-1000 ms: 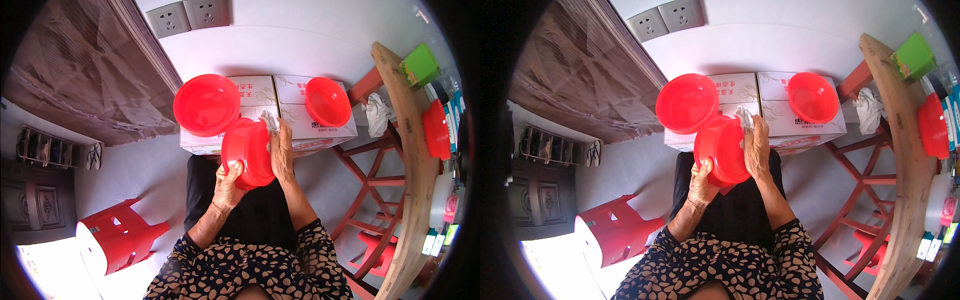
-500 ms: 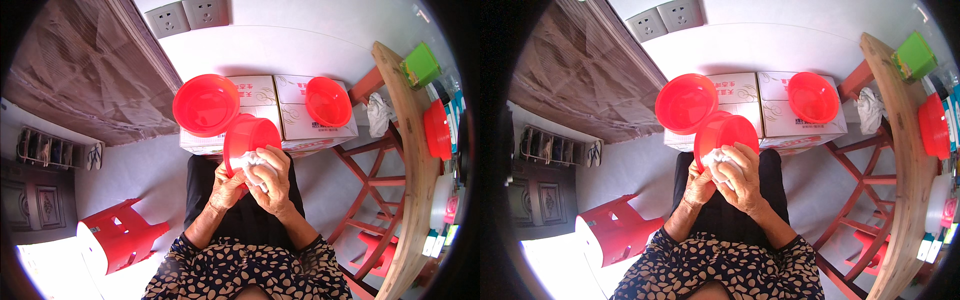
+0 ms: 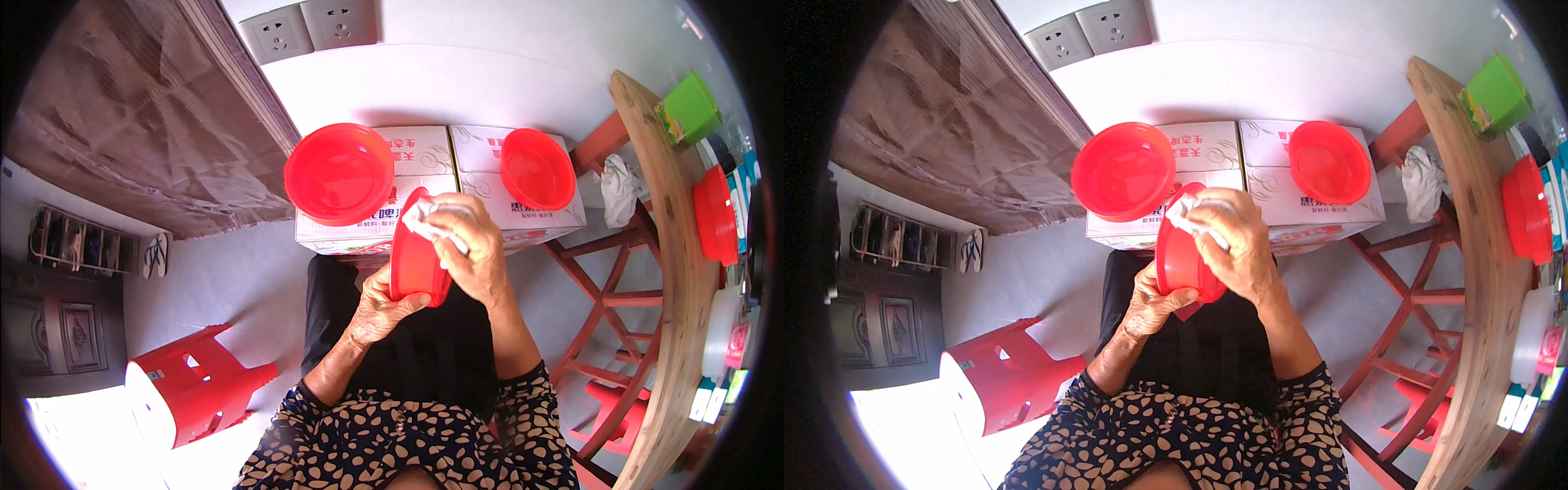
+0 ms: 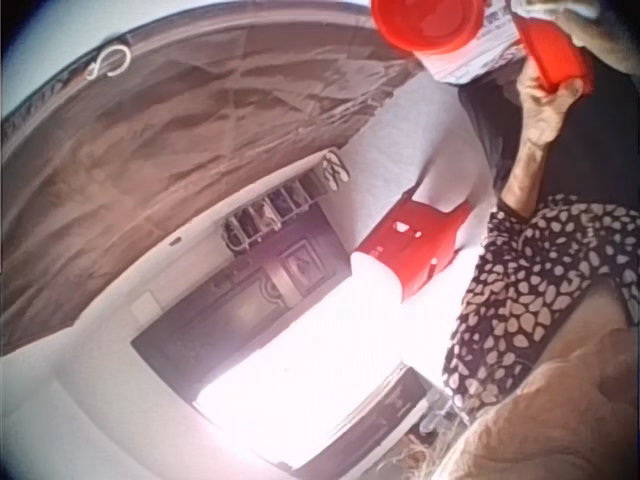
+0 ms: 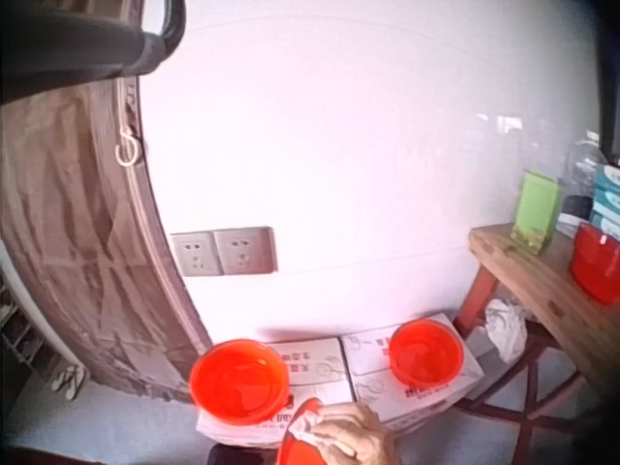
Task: The person wipes the surface of red plastic plates using a white cloth. They handle the plates one at a time, rotating them to clean different areas, and occasionally flip them to wipe the underside. The plates are placed on a stack of cardboard boxes during the process.
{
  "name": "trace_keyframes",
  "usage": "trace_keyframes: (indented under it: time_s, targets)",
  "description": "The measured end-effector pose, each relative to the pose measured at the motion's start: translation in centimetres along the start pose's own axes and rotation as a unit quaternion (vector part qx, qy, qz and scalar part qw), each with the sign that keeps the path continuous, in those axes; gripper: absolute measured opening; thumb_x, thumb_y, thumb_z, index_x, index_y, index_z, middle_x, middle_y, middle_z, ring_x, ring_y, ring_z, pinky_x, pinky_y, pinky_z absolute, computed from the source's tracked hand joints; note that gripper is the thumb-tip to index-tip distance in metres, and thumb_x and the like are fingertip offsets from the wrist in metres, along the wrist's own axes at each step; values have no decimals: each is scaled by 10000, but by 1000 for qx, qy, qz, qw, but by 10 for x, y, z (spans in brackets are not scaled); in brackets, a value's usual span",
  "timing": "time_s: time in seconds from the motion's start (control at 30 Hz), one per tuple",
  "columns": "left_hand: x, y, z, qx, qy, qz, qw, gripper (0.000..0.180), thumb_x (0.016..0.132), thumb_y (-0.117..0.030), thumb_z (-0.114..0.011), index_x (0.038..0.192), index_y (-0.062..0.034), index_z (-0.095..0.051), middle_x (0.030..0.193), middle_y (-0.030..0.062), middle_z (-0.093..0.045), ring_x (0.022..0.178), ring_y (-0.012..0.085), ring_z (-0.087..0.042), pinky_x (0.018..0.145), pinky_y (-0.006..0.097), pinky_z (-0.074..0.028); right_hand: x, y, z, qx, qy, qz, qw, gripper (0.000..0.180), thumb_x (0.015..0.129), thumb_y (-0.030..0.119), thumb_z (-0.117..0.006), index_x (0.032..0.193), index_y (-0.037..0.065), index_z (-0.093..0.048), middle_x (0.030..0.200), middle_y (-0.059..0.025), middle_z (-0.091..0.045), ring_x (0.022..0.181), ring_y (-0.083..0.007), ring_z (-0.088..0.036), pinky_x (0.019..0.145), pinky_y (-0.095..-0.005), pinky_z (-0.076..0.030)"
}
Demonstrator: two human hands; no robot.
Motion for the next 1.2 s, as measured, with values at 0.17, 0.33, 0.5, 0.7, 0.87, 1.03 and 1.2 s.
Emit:
trace_keyframes:
  time_s: [0.17, 0.33, 0.5, 0.7, 0.87, 1.03, 1.2]
  targets:
    - [3, 1, 4, -27, -49, -32, 998, 387, 797, -59, -743, 1148, -66, -580, 1021, -19, -615, 910, 74, -563, 797, 253, -484, -18, 46, -19, -98, 47, 151, 982, 234, 673, 66, -705, 900, 98, -653, 1054, -72, -586, 1008, -273, -559, 880, -403, -404]
    - [-4, 11, 11, -16, -20, -33, 999, 317, 764, -112, -787, 1038, -57, -636, 977, -15, -639, 903, 64, -562, 803, 253, -483, -16, 49, -18, -158, 86, 161, 970, 252, 678, 144, -716, 922, 130, -652, 1077, -26, -576, 1040, -241, -543, 895, -397, -359]
    - [-5, 6, 2, 14, 31, 72, 997, 276, 768, -20, -757, 1027, -47, -665, 962, -20, -655, 889, 61, -566, 817, 244, -480, 11, 38, 0, -115, 63, 99, 986, 209, 666, 45, -701, 854, 110, -633, 994, -43, -610, 980, -244, -567, 867, -391, -392]
    - [-7, 8, -1, 36, 70, 24, 997, 280, 774, -27, -756, 1037, -44, -661, 970, -24, -640, 896, 60, -556, 829, 244, -462, 22, -35, 14, -14, 81, -64, 995, 175, 781, -38, -579, 946, -16, -633, 1013, -129, -617, 916, -232, -623, 791, -314, -499]
    - [-8, 8, 1, 34, 72, 42, 996, 279, 774, -15, -752, 1035, -44, -659, 962, -24, -640, 894, 58, -555, 828, 244, -462, 7, -17, 12, -2, 26, -10, 1000, 179, 768, 13, -607, 945, -4, -623, 1001, -134, -609, 884, -271, -618, 764, -370, -494]
    - [-8, 10, 7, 15, 57, 32, 998, 269, 772, 2, -746, 1021, -58, -666, 962, -14, -663, 911, 65, -579, 838, 262, -486, -14, 44, -7, -124, 113, 126, 978, 215, 694, 96, -688, 907, 97, -656, 1048, -40, -590, 1046, -242, -539, 901, -403, -380]
    - [-9, 14, 12, 52, 94, 79, 991, 221, 777, -5, -746, 980, -50, -671, 924, -26, -656, 867, 51, -568, 784, 237, -476, -6, 36, 2, -108, 106, 121, 981, 209, 692, 95, -697, 898, 118, -667, 1098, -49, -585, 1075, -260, -525, 927, -421, -370]
Point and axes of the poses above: each hand's wrist, its own x-axis towards the middle knuckle, its own z-axis out of the back of the hand, y = z × x, the point moved 4 cm from there along x, towards the middle knuckle
